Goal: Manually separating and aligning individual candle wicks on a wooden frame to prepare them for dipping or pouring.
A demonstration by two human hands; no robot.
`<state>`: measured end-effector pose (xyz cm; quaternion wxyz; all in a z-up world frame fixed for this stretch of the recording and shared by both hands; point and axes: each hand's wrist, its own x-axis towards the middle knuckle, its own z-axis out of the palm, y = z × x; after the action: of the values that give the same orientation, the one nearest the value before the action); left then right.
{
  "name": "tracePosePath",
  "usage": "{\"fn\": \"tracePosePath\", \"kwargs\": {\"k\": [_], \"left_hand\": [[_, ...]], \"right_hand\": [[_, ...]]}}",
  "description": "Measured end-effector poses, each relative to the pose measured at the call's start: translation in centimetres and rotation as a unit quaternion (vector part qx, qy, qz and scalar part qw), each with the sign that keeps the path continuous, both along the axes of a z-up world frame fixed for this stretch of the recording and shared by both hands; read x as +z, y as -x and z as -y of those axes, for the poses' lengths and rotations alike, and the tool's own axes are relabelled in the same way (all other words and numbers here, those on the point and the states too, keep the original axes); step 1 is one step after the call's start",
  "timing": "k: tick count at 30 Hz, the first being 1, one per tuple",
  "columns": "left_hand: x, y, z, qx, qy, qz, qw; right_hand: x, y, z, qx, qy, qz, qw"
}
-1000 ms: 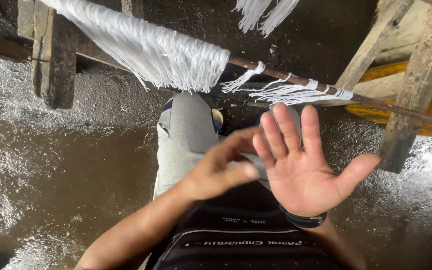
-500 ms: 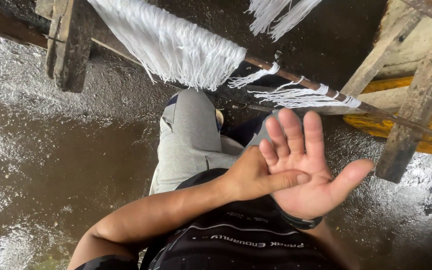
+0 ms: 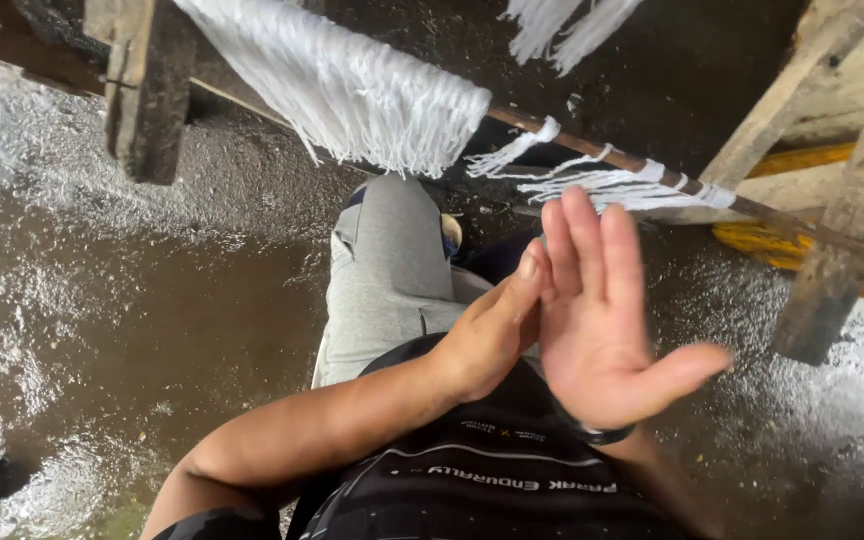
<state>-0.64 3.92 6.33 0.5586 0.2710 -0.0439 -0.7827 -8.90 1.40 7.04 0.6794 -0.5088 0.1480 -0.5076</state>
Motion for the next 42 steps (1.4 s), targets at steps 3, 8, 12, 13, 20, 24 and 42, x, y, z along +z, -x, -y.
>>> {"fn": "tracePosePath", "kwargs": {"k": [3,8,12,13,20,24,42], "left_hand": [[0.9,-0.2,-0.4,-0.016,0.115,0.019,0.993],[-0.2,0.4,-1.3,-0.037,0.137,0.119,0.983],[0.4,0.3,-0.8,-0.030,0.141,0.067,0.987],[0.8,0.2,-0.5,-0.013,0.153,0.021,0.988],[1.0,-1.1,0.0,0.036,0.101,-0.161,0.981],[2.2,-1.9,0.2,0.063,0.118,-0.170,0.976],[4.3,-5.0,0.3,0.126,0.029,-0.228,0.965]], "right_hand": [[1.1,1.2,0.7,0.057,-0.126,0.101,0.985],[1.9,2.0,0.6,0.095,-0.119,0.134,0.979],[2.1,2.2,0.6,0.111,-0.124,0.151,0.974],[2.1,2.3,0.5,0.116,-0.134,0.153,0.972],[2.0,2.4,0.3,0.134,-0.154,0.157,0.966],[1.3,2.4,0.0,0.100,-0.058,0.128,0.985],[-1.9,2.9,1.5,-0.179,-0.123,-0.139,0.966]]}}
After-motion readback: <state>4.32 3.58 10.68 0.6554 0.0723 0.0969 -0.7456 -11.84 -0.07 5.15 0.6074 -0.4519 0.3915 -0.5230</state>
